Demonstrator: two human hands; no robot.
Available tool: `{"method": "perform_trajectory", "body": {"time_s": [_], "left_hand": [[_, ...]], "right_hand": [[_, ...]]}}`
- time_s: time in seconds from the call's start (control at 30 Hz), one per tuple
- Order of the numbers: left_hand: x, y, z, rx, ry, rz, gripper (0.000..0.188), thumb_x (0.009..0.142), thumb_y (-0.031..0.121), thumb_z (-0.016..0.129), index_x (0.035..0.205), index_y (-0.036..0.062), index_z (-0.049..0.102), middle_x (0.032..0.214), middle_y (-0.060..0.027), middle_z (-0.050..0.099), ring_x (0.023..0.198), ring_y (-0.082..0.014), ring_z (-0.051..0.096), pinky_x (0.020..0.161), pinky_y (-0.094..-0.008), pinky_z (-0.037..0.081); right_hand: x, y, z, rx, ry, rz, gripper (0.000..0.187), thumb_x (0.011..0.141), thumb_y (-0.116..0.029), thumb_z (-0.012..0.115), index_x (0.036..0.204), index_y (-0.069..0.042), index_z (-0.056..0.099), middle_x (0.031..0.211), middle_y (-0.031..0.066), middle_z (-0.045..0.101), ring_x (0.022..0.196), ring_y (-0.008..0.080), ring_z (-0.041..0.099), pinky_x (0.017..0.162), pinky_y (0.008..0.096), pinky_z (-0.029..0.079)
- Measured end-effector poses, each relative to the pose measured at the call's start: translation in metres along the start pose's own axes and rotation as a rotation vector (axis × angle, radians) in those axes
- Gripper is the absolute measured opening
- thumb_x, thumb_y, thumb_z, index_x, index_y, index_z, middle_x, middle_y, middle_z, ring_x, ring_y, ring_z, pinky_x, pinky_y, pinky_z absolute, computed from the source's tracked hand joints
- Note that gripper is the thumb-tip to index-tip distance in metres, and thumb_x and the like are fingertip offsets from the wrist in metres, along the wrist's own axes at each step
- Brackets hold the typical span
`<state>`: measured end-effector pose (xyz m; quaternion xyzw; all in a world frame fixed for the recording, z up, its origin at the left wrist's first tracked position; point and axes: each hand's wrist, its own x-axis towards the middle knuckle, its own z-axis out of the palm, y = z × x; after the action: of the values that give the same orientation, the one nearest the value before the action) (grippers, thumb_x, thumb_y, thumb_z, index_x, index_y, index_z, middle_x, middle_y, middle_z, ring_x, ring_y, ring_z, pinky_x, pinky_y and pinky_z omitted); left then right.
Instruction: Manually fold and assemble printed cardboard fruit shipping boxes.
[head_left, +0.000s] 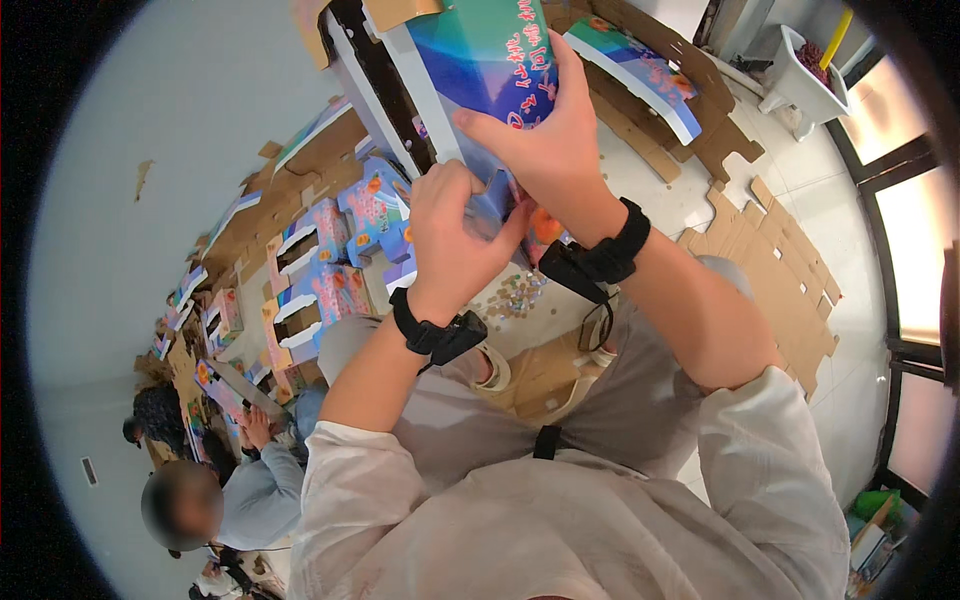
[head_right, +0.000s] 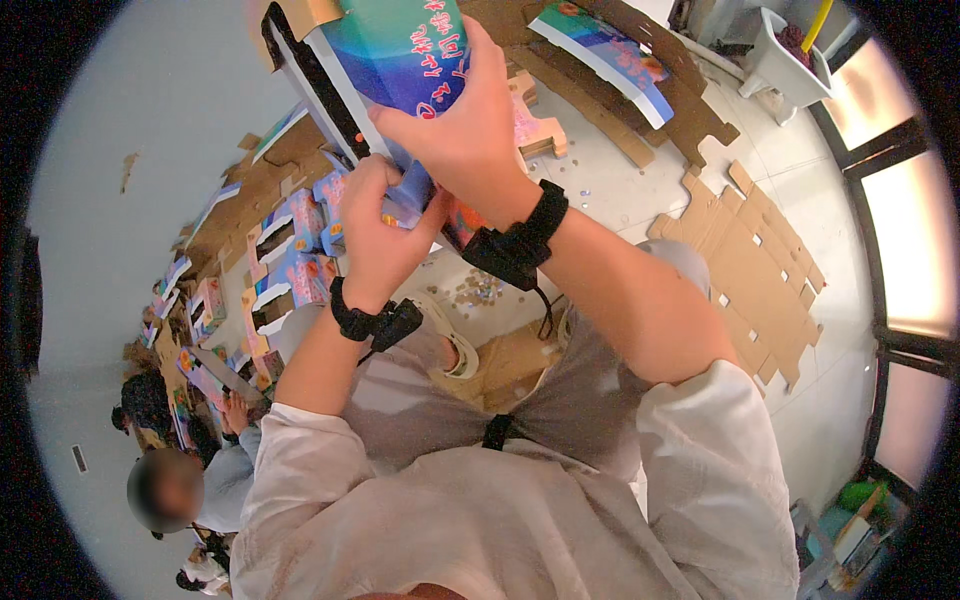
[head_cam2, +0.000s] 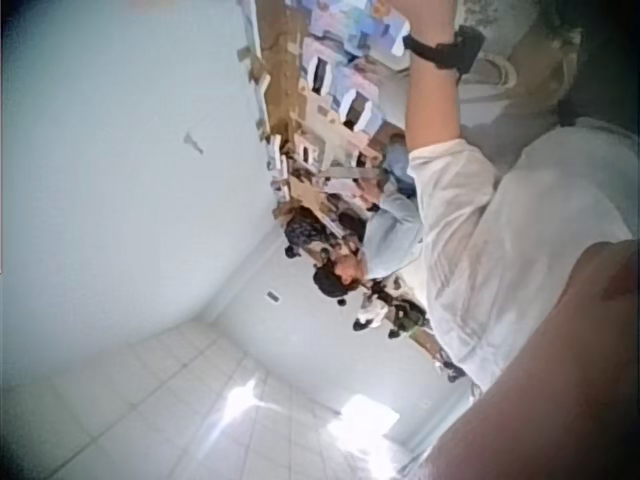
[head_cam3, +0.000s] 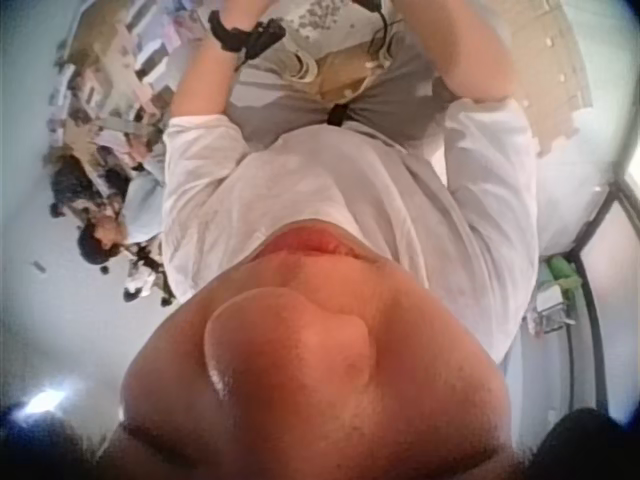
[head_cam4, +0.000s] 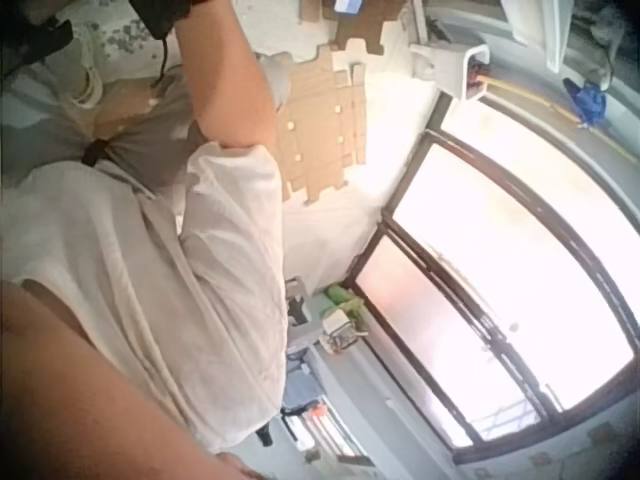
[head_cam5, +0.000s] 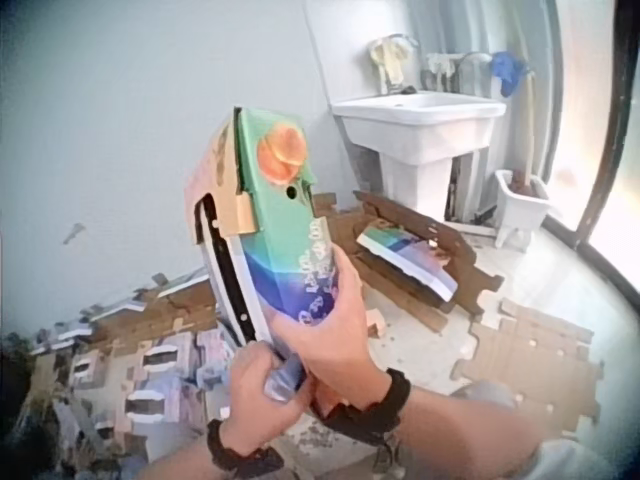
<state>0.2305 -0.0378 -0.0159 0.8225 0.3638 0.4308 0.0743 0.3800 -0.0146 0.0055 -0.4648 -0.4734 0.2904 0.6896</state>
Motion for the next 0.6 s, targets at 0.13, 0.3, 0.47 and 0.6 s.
{"method": "perform_trajectory", "body": {"time_s": [0.13, 0.3, 0.47, 0.6], "left_hand": [[-0.002, -0.014, -0.019, 0.135, -0.024, 0.229, 0.039, 0.075, 0.026, 0.088, 0.092, 0.0046, 0.060, 0.092, -0.0118, 0.062, 0.088, -0.0352, 0.059, 0.086, -0.0435, 0.043], [0.014, -0.084, -0.036, -0.036, 0.343, -0.046, 0.038, 0.094, 0.030, 0.073, 0.120, 0.0029, 0.067, 0.112, -0.0085, 0.068, 0.103, -0.0241, 0.059, 0.092, -0.0375, 0.045], [0.015, -0.138, -0.073, -0.677, 0.361, -0.735, 0.036, 0.106, 0.029, 0.062, 0.131, 0.0031, 0.068, 0.116, -0.0026, 0.070, 0.109, -0.0141, 0.061, 0.095, -0.0347, 0.048], [-0.004, -0.141, -0.067, -0.709, 0.191, -0.641, 0.032, 0.101, 0.025, 0.066, 0.120, -0.0009, 0.071, 0.101, -0.0029, 0.070, 0.094, -0.0119, 0.061, 0.083, -0.0270, 0.048]], "right_hand": [[0.003, -0.003, 0.004, 0.066, 0.001, -0.041, 0.109, 0.071, -0.019, 0.096, 0.155, 0.010, 0.032, 0.131, 0.0170, 0.063, 0.115, 0.0209, 0.066, 0.099, 0.0346, 0.055], [0.012, -0.005, -0.008, 0.146, -0.045, -0.063, 0.105, 0.075, -0.014, 0.093, 0.158, 0.007, 0.031, 0.130, 0.0155, 0.064, 0.112, 0.0204, 0.066, 0.097, 0.0342, 0.055], [0.011, -0.012, -0.024, 0.199, -0.164, -0.144, 0.105, 0.078, -0.010, 0.090, 0.161, 0.003, 0.028, 0.140, 0.0152, 0.057, 0.123, 0.0239, 0.061, 0.103, 0.0349, 0.051], [0.006, -0.013, -0.029, 0.093, -0.139, -0.174, 0.106, 0.076, -0.017, 0.093, 0.162, -0.001, 0.032, 0.143, 0.0162, 0.057, 0.125, 0.0256, 0.061, 0.108, 0.0389, 0.050]]}}
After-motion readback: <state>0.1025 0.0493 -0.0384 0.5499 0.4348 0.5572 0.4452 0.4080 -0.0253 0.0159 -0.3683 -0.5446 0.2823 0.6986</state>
